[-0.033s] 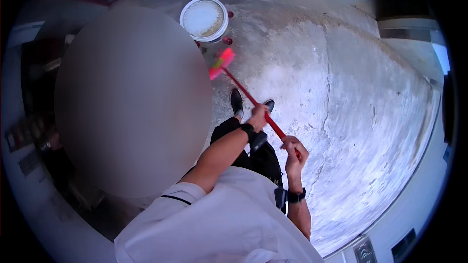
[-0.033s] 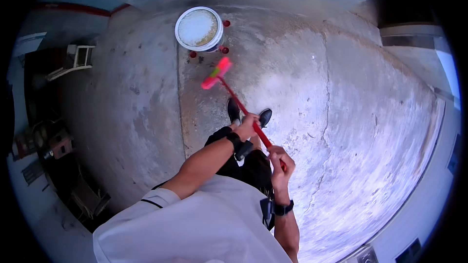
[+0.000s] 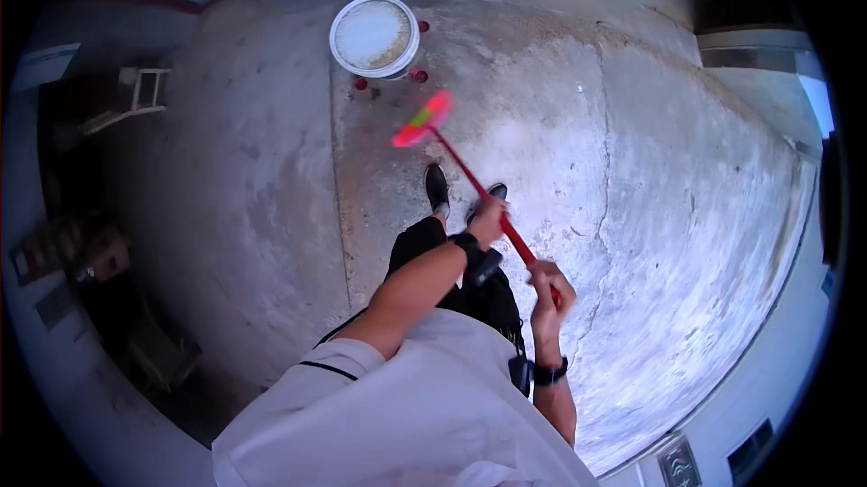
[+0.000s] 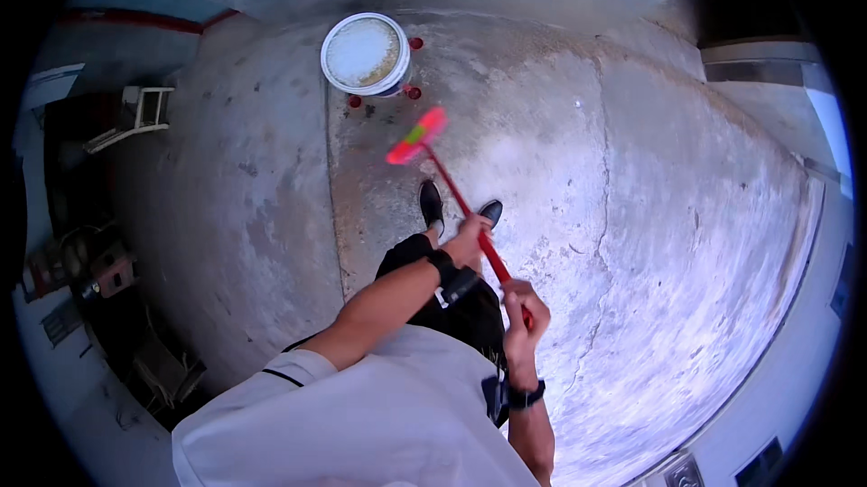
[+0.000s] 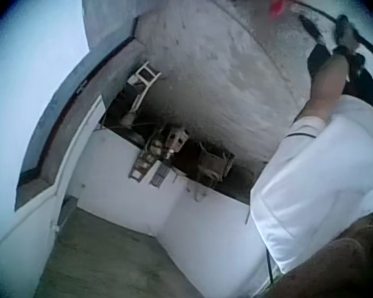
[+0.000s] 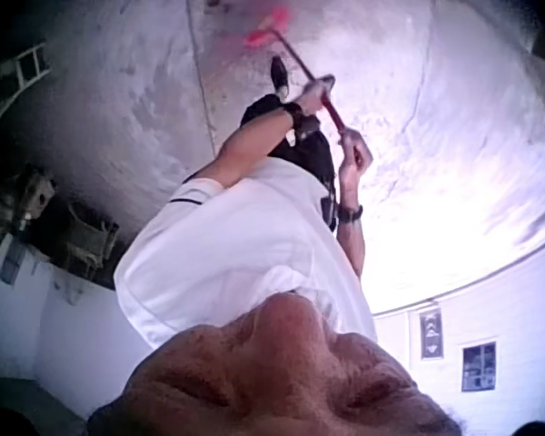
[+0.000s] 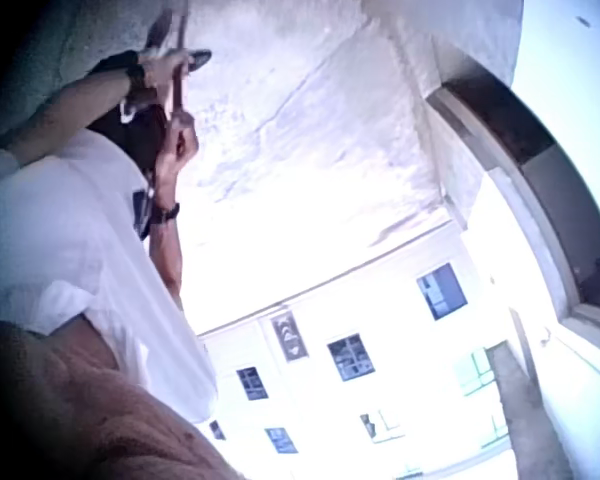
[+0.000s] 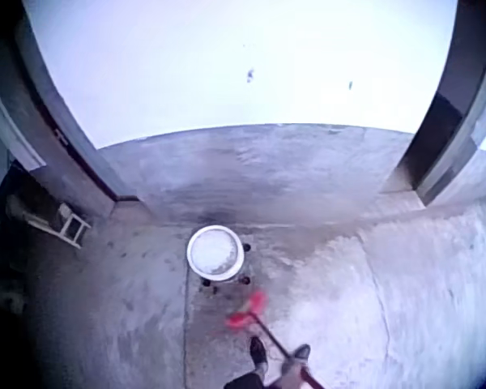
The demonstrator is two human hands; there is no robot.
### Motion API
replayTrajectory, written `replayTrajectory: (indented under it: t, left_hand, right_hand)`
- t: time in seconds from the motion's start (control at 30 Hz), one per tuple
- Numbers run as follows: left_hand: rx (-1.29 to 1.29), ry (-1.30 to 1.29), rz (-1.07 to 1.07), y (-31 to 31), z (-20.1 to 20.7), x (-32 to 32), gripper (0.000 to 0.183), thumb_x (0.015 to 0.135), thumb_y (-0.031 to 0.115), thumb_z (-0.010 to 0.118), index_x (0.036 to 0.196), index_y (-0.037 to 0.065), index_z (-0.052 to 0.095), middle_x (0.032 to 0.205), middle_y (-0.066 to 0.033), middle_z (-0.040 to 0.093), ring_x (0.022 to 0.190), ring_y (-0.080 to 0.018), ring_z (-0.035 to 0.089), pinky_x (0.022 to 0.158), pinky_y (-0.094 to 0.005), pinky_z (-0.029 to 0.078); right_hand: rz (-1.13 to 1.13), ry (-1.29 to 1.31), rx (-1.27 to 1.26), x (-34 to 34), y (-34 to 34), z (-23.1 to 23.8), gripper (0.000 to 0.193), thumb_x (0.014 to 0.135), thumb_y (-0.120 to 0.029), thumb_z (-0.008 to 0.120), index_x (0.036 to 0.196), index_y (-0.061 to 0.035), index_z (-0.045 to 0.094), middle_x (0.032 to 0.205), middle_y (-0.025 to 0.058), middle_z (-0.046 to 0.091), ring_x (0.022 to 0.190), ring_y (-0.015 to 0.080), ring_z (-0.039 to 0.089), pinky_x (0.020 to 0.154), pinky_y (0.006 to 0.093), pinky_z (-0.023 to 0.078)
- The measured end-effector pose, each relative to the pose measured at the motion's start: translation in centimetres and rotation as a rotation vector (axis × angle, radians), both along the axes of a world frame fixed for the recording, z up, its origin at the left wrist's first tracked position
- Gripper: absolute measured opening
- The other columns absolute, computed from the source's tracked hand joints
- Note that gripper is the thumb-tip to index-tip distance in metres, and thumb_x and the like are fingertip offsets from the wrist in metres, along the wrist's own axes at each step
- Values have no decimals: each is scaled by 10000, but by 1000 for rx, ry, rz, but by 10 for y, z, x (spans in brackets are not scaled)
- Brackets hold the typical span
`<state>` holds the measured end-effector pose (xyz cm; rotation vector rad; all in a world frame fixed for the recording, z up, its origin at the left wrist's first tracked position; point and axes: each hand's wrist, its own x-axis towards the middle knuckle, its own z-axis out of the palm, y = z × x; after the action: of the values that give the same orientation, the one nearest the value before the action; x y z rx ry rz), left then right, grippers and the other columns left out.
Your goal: Scraping the floor and the base of a wall using a small hand tool.
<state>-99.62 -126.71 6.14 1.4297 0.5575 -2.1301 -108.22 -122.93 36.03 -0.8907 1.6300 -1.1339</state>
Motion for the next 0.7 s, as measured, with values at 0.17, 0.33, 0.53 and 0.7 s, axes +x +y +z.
replayTrajectory:
  t: [0.17,0.33,0.53,0.7]
  left_hand:
    - [51,281,-292,15,121,-120,218,753,82,558,599,148,418,500,26,385,409,-112,397,395,-259,336]
    - [80,261,-245,-8,170,-132,231,746,93,579,607,166,410,501,32,367,406,-110,380,404,-268,334]
    - [41,33,135,-48,100,-66,167,759,57,554,664,136,442,541,21,416,452,-137,415,475,-305,392]
    - [115,48,297,-64,75,-38,211,760,53,519,603,135,404,506,6,406,446,-139,417,480,-289,378]
  right_hand:
    - [78,388,-218,-25,32,61,151,810,-21,539,675,-8,473,685,119,557,632,233,545,586,301,436]
    - [15,357,-320,-57,24,85,167,779,-26,569,646,-11,470,619,116,549,555,222,535,545,302,438]
    - [132,-115,-352,-88,-11,18,240,783,-37,570,587,-10,434,593,101,519,568,220,539,541,309,419]
    - [292,-236,-268,-95,-61,-7,203,754,30,550,582,5,446,590,96,530,557,195,534,537,289,408]
